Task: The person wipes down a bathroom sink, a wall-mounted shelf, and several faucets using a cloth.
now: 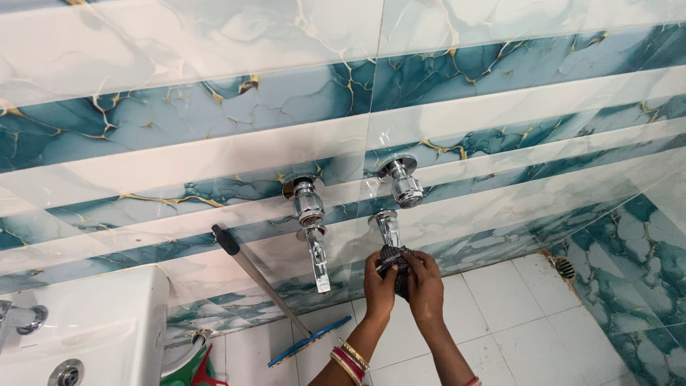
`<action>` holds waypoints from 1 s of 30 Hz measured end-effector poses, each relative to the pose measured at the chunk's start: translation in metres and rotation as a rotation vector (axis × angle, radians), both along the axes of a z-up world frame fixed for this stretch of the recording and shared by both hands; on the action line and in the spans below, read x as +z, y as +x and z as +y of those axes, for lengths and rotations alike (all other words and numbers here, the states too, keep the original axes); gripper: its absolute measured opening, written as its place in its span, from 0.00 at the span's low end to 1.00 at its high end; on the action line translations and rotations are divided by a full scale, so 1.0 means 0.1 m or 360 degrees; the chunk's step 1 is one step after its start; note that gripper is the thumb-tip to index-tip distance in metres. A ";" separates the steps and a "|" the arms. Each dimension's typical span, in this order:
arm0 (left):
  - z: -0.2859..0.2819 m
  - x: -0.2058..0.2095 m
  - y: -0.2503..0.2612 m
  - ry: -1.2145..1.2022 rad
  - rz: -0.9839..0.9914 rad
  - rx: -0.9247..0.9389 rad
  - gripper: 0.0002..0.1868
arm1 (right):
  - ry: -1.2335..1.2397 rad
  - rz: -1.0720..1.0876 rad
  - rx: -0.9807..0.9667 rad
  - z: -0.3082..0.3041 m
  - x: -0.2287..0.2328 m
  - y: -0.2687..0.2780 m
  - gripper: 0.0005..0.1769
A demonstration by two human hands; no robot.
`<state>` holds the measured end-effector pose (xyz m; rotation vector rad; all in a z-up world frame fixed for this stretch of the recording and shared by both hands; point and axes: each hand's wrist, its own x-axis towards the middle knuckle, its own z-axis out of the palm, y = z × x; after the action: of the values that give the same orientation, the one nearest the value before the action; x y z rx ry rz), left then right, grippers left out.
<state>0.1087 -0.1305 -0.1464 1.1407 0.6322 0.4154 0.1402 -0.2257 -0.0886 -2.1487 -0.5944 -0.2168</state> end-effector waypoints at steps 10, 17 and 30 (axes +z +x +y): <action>-0.05 0.14 -0.82 0.0880 0.0130 -0.0348 0.30 | -0.0141 0.0235 0.0072 -0.28 -0.30 -0.46 0.18; 0.81 0.70 -1.28 0.1369 0.0108 0.0271 0.16 | 0.0117 0.0104 0.0473 0.75 0.04 -0.74 0.13; 1.40 0.26 -1.07 0.1013 0.0184 0.0359 0.07 | 0.0111 -0.0159 0.0602 1.32 -0.05 -0.54 0.17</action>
<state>0.0016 0.0094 -0.1206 1.7129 0.7583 0.7829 0.0866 -0.0936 -0.0937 -1.9241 -1.0208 -0.1345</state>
